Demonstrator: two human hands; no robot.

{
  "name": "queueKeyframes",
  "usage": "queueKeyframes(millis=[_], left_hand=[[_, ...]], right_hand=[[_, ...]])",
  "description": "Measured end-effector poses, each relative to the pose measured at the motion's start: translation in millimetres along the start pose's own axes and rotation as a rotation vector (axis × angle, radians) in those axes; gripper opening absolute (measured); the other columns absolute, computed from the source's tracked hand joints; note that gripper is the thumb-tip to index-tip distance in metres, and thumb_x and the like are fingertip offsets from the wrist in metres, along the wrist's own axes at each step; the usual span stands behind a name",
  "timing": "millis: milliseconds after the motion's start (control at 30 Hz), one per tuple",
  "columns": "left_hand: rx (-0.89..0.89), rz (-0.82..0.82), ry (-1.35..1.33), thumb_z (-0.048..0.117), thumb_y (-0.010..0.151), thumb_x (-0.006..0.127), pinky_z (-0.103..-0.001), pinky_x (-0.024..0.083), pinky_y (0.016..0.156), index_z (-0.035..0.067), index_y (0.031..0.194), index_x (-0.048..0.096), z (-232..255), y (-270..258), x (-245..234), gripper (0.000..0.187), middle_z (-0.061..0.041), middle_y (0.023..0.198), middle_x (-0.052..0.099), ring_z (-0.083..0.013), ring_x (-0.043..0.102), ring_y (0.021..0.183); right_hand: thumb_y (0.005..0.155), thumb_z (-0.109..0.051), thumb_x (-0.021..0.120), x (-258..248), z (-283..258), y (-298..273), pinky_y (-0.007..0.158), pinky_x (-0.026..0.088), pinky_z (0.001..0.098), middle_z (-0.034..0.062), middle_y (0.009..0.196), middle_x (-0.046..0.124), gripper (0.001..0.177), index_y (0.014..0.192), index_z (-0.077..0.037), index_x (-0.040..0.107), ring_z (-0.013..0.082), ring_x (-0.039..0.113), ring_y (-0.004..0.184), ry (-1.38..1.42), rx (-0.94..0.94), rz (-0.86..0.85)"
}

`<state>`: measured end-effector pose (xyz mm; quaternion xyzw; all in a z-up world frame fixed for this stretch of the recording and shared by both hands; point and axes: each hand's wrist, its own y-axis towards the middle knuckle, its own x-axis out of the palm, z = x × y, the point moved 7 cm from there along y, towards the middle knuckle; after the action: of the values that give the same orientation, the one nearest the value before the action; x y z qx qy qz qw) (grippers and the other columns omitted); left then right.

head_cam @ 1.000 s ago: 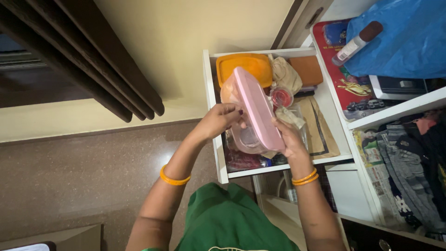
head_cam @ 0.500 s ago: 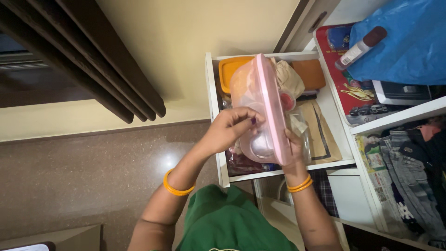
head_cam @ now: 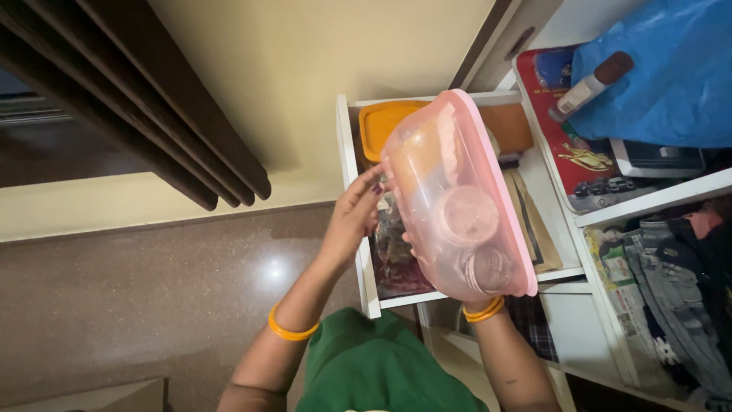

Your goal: The person opens a drawer and rearranges various items including plastic containers, a cloth, and a small bottle. They open a pink container, inspect its contents, and place items back inside before closing the drawer.

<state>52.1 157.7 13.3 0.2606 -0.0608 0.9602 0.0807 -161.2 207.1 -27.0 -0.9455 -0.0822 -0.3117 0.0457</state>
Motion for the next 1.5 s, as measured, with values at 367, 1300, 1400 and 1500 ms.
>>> queueKeyframes(millis=[367,1300,1400,1500], left_hand=[[0.181,-0.124,0.132,0.008,0.088,0.076,-0.018,0.047,0.059,0.009,0.163,0.017,32,-5,30,0.096,-0.017,0.143,0.059,-0.0026,0.053,0.069],[0.265,-0.112,0.216,0.015,0.110,0.057,-0.018,0.052,0.089,0.000,0.163,0.030,22,26,30,0.061,-0.011,0.126,0.071,-0.0080,0.066,0.108],[0.077,-0.069,0.298,0.014,0.101,0.059,-0.026,0.046,0.067,0.003,0.158,0.036,17,28,23,0.062,-0.010,0.123,0.070,-0.0122,0.059,0.089],[0.233,-0.143,0.380,0.012,0.104,0.060,-0.024,0.053,0.093,-0.001,0.152,0.047,35,31,27,0.052,-0.011,0.128,0.071,-0.0106,0.065,0.112]], right_hand=[[0.102,-0.023,0.068,8,-14,8,0.104,0.054,0.0428,0.0197,0.133,0.064,0.063,0.154,0.004,0.044,0.0288,0.067,0.117,-0.022,-0.024,0.026],[0.106,-0.026,0.063,30,-30,18,0.106,0.052,0.0472,0.0212,0.137,0.061,0.063,0.155,0.005,0.040,0.0309,0.064,0.121,-0.041,-0.081,0.046],[0.106,-0.027,0.063,22,-30,21,0.106,0.052,0.0477,0.0214,0.138,0.060,0.063,0.155,0.005,0.040,0.0311,0.064,0.122,-0.021,-0.099,0.053],[0.106,-0.027,0.062,-2,-27,24,0.107,0.052,0.0482,0.0215,0.138,0.060,0.063,0.156,0.005,0.039,0.0314,0.064,0.122,0.022,-0.110,0.057]])
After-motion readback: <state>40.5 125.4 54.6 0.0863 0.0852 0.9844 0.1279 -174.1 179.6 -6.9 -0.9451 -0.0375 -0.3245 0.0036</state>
